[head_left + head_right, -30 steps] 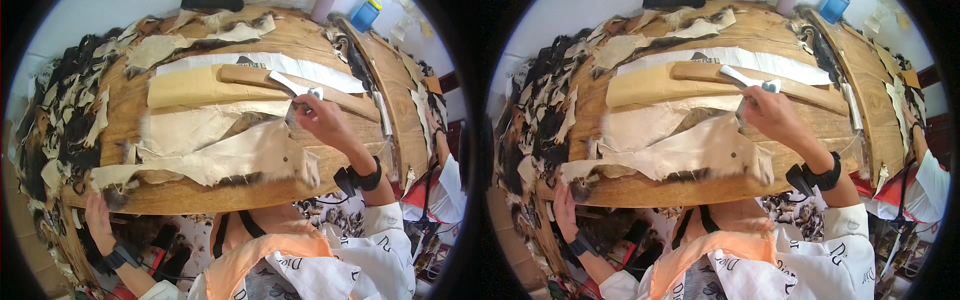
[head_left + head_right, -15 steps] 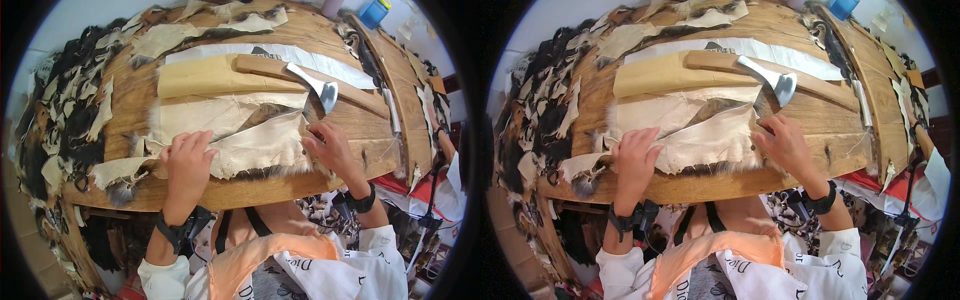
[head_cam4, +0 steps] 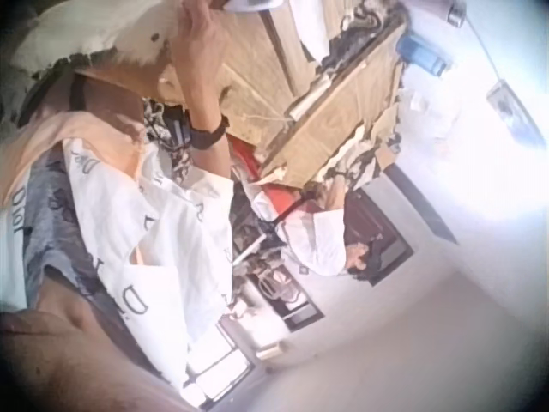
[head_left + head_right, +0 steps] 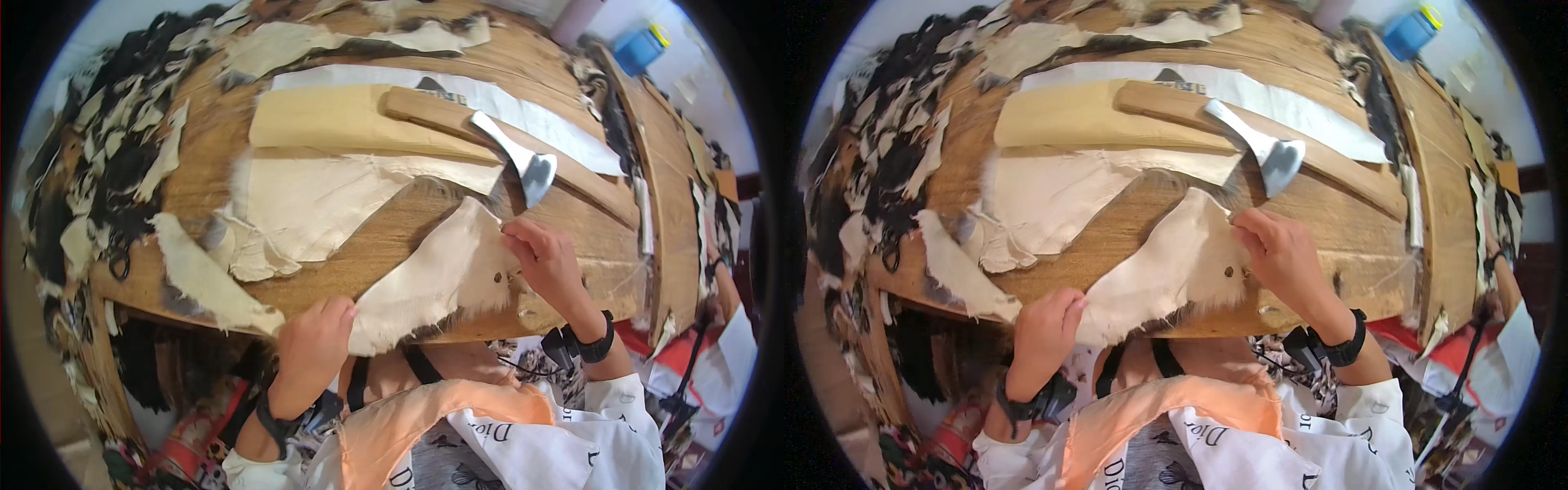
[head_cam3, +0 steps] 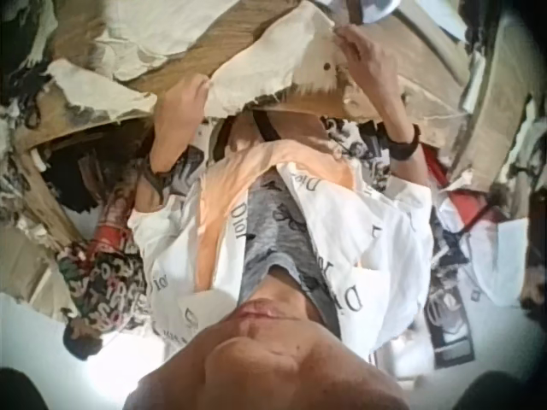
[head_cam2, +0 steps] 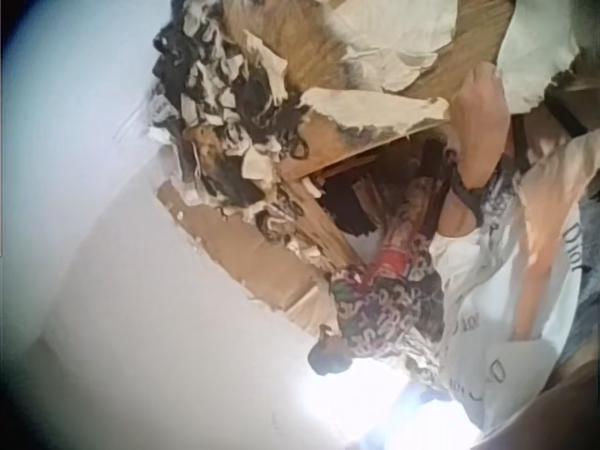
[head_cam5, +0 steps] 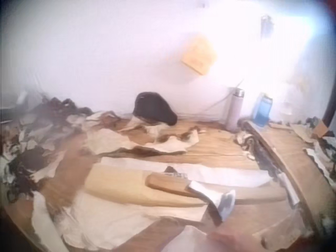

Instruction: Scraping and hand-sewing fur hides on a wooden workbench in a workshop.

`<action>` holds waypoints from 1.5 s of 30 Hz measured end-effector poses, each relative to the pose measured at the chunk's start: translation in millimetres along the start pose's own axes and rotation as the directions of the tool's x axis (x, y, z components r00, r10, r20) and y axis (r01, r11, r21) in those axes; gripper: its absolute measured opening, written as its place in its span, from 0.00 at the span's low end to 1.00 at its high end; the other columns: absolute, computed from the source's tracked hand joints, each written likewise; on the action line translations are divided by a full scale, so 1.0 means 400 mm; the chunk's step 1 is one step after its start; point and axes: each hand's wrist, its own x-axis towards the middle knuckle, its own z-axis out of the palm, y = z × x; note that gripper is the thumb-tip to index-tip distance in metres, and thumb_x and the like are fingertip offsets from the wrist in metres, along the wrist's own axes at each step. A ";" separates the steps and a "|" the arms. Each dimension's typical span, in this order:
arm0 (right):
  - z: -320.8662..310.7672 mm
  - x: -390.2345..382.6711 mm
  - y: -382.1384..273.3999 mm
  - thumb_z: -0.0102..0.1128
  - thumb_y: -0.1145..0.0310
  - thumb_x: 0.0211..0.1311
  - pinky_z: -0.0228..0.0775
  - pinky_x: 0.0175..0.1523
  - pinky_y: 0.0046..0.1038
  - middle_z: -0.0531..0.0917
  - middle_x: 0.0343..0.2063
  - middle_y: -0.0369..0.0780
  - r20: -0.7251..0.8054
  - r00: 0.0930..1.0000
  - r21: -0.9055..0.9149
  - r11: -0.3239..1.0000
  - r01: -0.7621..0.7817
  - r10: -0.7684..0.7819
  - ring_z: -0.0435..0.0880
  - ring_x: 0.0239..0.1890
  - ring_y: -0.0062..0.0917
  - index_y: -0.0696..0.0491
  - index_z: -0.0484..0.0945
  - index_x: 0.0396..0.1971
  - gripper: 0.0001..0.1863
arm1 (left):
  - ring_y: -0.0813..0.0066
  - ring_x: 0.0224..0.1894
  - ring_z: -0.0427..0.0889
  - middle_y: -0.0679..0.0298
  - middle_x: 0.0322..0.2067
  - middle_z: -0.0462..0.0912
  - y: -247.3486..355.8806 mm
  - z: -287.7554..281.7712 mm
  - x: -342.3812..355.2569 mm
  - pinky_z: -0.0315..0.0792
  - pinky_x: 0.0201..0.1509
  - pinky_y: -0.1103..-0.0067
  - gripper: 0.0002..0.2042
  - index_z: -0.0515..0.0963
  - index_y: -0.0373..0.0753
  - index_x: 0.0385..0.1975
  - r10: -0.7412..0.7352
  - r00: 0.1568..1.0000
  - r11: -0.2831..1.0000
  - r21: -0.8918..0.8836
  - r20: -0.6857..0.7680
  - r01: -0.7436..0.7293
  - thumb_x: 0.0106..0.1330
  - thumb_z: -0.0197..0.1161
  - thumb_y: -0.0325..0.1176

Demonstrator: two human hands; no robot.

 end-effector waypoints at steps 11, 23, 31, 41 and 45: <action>0.029 0.076 0.045 0.53 0.68 0.59 0.67 0.28 0.40 0.79 0.22 0.45 0.000 0.998 -0.170 0.984 0.061 -0.062 0.78 0.24 0.43 0.53 0.74 0.29 0.05 | 0.56 0.42 0.70 0.57 0.39 0.71 -0.005 0.070 0.080 0.62 0.45 0.66 0.11 0.71 0.39 0.39 0.040 0.991 0.997 0.068 -0.130 -0.032 0.62 0.55 0.36; 0.051 0.091 0.050 0.54 0.65 0.59 0.66 0.23 0.41 0.75 0.13 0.47 -0.018 0.999 -0.198 0.979 0.045 -0.050 0.76 0.18 0.44 0.54 0.74 0.26 0.08 | 0.56 0.59 0.63 0.55 0.55 0.68 0.132 0.105 0.148 0.56 0.61 0.64 0.21 0.69 0.35 0.51 0.242 0.951 0.963 0.169 -0.190 -0.211 0.61 0.56 0.40; 0.018 0.056 0.058 0.54 0.62 0.59 0.67 0.25 0.43 0.75 0.13 0.50 0.063 0.991 -0.011 0.993 -0.119 0.120 0.76 0.19 0.47 0.56 0.73 0.21 0.13 | 0.60 0.68 0.51 0.57 0.65 0.55 0.140 0.155 0.245 0.50 0.66 0.62 0.31 0.59 0.33 0.61 0.298 0.954 0.896 0.352 -0.026 -0.270 0.63 0.49 0.49; -0.003 0.021 0.131 0.57 0.62 0.57 0.67 0.22 0.38 0.75 0.12 0.47 0.075 0.992 0.050 0.993 -0.106 0.102 0.75 0.16 0.44 0.55 0.76 0.17 0.14 | 0.61 0.68 0.51 0.58 0.65 0.55 0.132 0.148 0.250 0.47 0.68 0.65 0.32 0.57 0.36 0.63 0.234 0.969 0.921 0.302 0.078 -0.247 0.61 0.55 0.44; 0.011 0.008 0.128 0.58 0.60 0.55 0.67 0.21 0.38 0.74 0.10 0.46 0.039 0.992 -0.151 0.982 -0.110 0.117 0.76 0.15 0.43 0.53 0.75 0.16 0.14 | 0.63 0.68 0.51 0.60 0.65 0.55 0.132 0.152 0.250 0.48 0.68 0.65 0.32 0.57 0.37 0.62 0.234 0.970 0.917 0.317 0.070 -0.244 0.60 0.55 0.46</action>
